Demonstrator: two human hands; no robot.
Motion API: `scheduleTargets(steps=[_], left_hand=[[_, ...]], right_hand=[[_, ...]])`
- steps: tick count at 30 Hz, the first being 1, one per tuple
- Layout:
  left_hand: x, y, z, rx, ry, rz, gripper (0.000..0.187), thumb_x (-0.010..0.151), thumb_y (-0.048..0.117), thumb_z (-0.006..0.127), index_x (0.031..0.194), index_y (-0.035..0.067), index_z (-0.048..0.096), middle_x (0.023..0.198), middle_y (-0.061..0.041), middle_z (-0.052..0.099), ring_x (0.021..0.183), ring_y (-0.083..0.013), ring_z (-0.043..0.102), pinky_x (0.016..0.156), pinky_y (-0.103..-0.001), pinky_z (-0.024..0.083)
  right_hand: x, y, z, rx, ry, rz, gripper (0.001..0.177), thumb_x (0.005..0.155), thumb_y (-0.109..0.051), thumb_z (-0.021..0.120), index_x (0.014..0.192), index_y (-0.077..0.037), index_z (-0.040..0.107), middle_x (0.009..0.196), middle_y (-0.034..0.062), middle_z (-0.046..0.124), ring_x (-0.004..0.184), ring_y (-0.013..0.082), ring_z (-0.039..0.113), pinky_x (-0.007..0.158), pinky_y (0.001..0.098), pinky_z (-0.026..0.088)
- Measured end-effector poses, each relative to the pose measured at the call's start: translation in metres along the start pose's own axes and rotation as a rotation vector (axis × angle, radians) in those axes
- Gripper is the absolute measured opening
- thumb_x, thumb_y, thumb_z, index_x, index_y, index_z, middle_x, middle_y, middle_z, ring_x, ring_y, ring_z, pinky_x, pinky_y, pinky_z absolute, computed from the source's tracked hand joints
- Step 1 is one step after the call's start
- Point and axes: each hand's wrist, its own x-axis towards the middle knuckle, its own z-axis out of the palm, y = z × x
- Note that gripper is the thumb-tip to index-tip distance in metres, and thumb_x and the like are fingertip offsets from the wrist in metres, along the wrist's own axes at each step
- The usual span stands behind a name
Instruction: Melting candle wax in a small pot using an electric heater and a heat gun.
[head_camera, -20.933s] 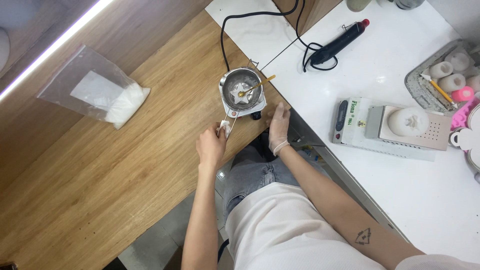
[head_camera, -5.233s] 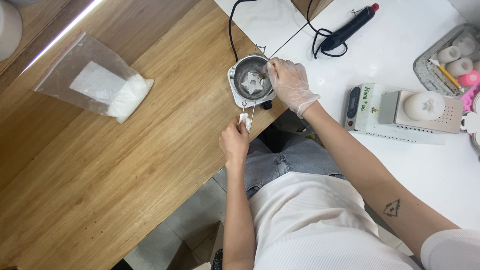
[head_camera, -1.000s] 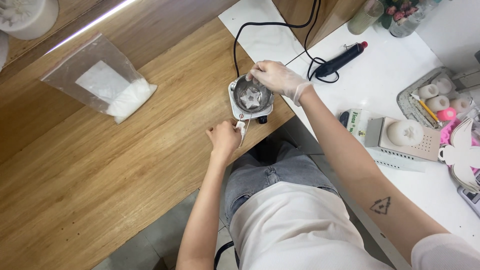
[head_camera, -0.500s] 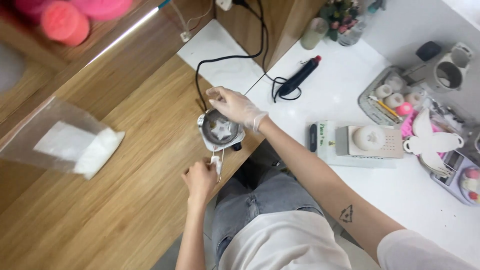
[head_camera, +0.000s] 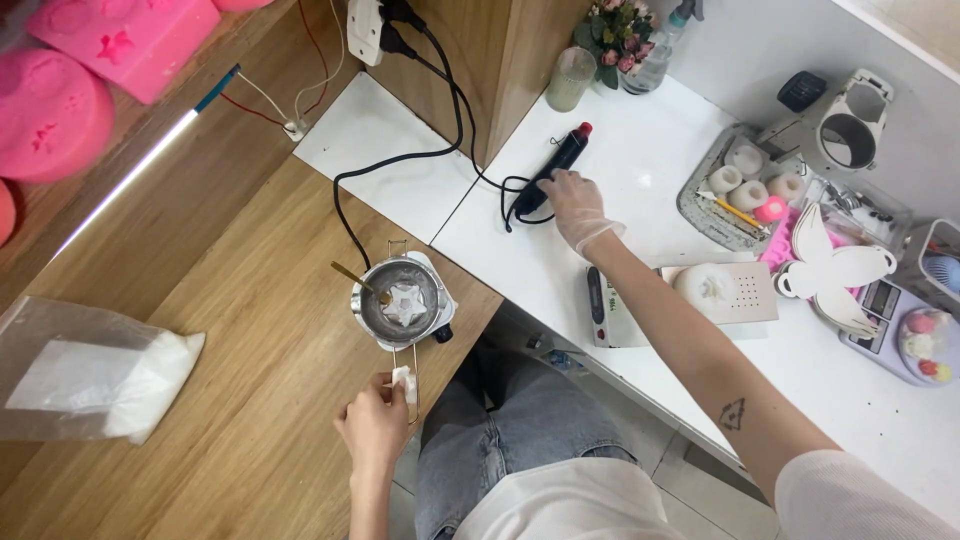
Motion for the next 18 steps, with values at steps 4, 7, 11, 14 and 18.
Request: scheduleTargets(steps=[4,7,11,14,18], left_hand=[[-0.003,0.002,0.003,0.017,-0.021,-0.053,0.026,0.093,0.029,0.065,0.113,0.017,0.076,0.090,-0.006,0.081,0.089,-0.0235,0.076,0.104,-0.046,0.040],[-0.004,0.004,0.006,0.025,-0.041,-0.092,0.026,0.093,0.029,0.065,0.114,0.019,0.076,0.092,-0.004,0.081,0.090,-0.0232,0.076,0.100,-0.048,0.043],[-0.002,-0.003,0.014,0.004,-0.066,-0.124,0.027,0.093,0.030,0.064,0.116,0.020,0.076,0.093,-0.004,0.082,0.091,-0.0229,0.077,0.100,-0.050,0.045],[-0.005,-0.007,0.015,-0.031,-0.068,-0.129,0.028,0.093,0.031,0.065,0.116,0.021,0.076,0.093,-0.004,0.082,0.090,-0.0231,0.077,0.099,-0.048,0.048],[-0.005,-0.005,0.017,-0.077,-0.043,-0.119,0.027,0.093,0.032,0.065,0.114,0.020,0.077,0.093,-0.005,0.082,0.090,-0.0235,0.077,0.097,-0.046,0.050]], right_hand=[[0.031,-0.007,0.022,-0.179,0.158,-0.345,0.048,0.089,-0.014,0.067,0.135,-0.024,0.062,0.145,0.0095,0.054,0.136,0.0280,0.050,0.111,0.0436,0.038],[0.055,-0.009,0.046,-0.245,0.074,-0.344,0.048,0.088,-0.016,0.069,0.135,-0.022,0.061,0.146,0.0072,0.052,0.140,0.0264,0.046,0.117,0.0464,0.030],[0.052,-0.021,0.015,-0.420,-0.110,-0.333,0.039,0.099,-0.018,0.066,0.137,-0.021,0.062,0.136,0.0057,0.062,0.136,0.0252,0.055,0.131,0.0491,0.024],[0.060,0.004,0.037,-0.255,0.221,-0.424,0.040,0.091,-0.018,0.070,0.130,-0.015,0.063,0.119,0.0128,0.064,0.118,0.0284,0.061,0.118,0.0558,0.030],[0.038,0.022,-0.004,-0.105,0.425,-0.474,0.047,0.085,-0.026,0.075,0.128,-0.014,0.063,0.109,0.0140,0.066,0.110,0.0300,0.065,0.115,0.0530,0.038]])
